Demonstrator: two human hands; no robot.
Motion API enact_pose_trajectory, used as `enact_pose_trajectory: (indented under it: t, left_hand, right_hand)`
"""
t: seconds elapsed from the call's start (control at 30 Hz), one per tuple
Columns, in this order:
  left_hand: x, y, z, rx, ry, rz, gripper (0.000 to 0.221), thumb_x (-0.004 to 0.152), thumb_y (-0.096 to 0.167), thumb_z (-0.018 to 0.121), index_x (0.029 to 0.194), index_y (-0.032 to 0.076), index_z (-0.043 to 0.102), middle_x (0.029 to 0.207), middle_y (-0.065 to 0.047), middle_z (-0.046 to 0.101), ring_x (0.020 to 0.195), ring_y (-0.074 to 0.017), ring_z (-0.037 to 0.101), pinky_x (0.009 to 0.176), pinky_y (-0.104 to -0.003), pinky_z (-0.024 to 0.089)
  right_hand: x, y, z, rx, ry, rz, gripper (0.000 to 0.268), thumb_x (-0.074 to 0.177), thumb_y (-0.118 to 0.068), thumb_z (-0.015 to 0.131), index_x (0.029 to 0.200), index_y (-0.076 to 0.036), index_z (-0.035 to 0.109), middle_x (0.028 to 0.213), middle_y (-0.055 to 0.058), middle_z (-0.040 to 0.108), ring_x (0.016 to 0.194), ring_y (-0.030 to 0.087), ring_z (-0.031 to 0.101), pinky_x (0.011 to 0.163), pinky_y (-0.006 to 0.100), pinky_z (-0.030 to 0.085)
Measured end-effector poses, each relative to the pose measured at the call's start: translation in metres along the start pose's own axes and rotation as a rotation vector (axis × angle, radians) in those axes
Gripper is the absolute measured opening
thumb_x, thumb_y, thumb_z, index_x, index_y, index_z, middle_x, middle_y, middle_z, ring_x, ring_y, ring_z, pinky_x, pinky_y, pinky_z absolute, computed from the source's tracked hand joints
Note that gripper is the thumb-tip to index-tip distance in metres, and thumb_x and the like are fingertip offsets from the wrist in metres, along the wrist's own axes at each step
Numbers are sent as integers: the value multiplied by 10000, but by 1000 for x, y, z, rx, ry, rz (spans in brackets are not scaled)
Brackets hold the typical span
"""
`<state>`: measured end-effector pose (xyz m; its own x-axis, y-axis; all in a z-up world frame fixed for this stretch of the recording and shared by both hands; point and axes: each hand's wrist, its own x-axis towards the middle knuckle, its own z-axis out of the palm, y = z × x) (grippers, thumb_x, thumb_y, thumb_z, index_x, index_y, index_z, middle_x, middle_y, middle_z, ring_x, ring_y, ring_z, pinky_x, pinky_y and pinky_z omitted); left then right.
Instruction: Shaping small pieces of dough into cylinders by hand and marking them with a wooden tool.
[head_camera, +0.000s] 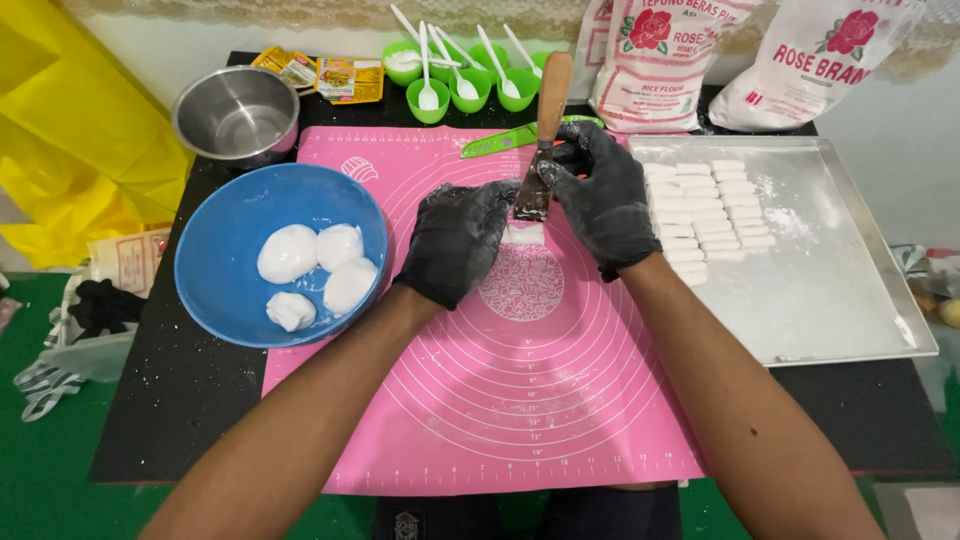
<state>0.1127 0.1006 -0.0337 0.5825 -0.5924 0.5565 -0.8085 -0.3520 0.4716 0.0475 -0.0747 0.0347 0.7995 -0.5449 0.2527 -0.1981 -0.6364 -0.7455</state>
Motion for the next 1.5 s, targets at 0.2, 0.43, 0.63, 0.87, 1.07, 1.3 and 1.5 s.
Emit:
enact_pose_trajectory:
  t: [0.2,0.43,0.63,0.87,1.07,1.3,1.5]
  left_hand:
    - [0,-3,0,64,-24,35,278,996,335,604,1181,162,720,979,-88,768,1031,-303,714,1020,-473,495]
    - [1,2,-2,69,-43,-1,276,1003,378,569,1102,176,729,915,-57,763,991,-287,721,981,-454,515]
    - [-1,-11,7,138,-16,20,282,1000,409,594,1093,185,738,902,-60,764,958,-284,728,994,-452,510]
    - [5,0,-7,96,-76,-15,304,984,394,611,1124,159,744,932,-95,772,984,-323,721,1008,-491,500]
    - [6,0,-8,-18,-126,-116,344,1018,436,553,1200,194,716,997,-45,774,1052,-272,714,1075,-459,458]
    - [8,6,-14,-31,-143,-145,337,1019,444,556,1236,232,702,1030,-13,776,1080,-233,712,1101,-442,437]
    - [7,4,-9,-41,-145,-168,322,1023,424,559,1243,237,701,1039,-23,776,1092,-247,709,1137,-451,403]
  right_hand:
    - [7,13,4,-115,-8,-27,244,825,-323,821,1033,-221,743,921,17,778,971,297,743,845,467,592]
    - [9,14,10,-59,-17,28,183,818,-307,799,983,-243,751,847,-8,772,777,217,765,751,388,613]
    - [9,17,13,-16,-33,19,192,820,-298,800,999,-239,767,848,16,777,815,248,765,731,410,616]
    - [6,18,15,18,-71,55,241,814,-299,785,1053,-263,773,900,0,782,900,228,763,798,399,618]
    - [7,17,18,-31,-85,39,256,835,-294,773,1083,-231,769,952,50,784,1006,301,736,871,464,594]
    - [7,21,23,-17,-89,-8,257,830,-262,787,1082,-216,779,972,73,785,1024,322,729,871,469,595]
    - [7,20,21,-41,-103,-14,268,836,-264,775,1099,-214,779,1007,80,785,1055,338,717,914,492,579]
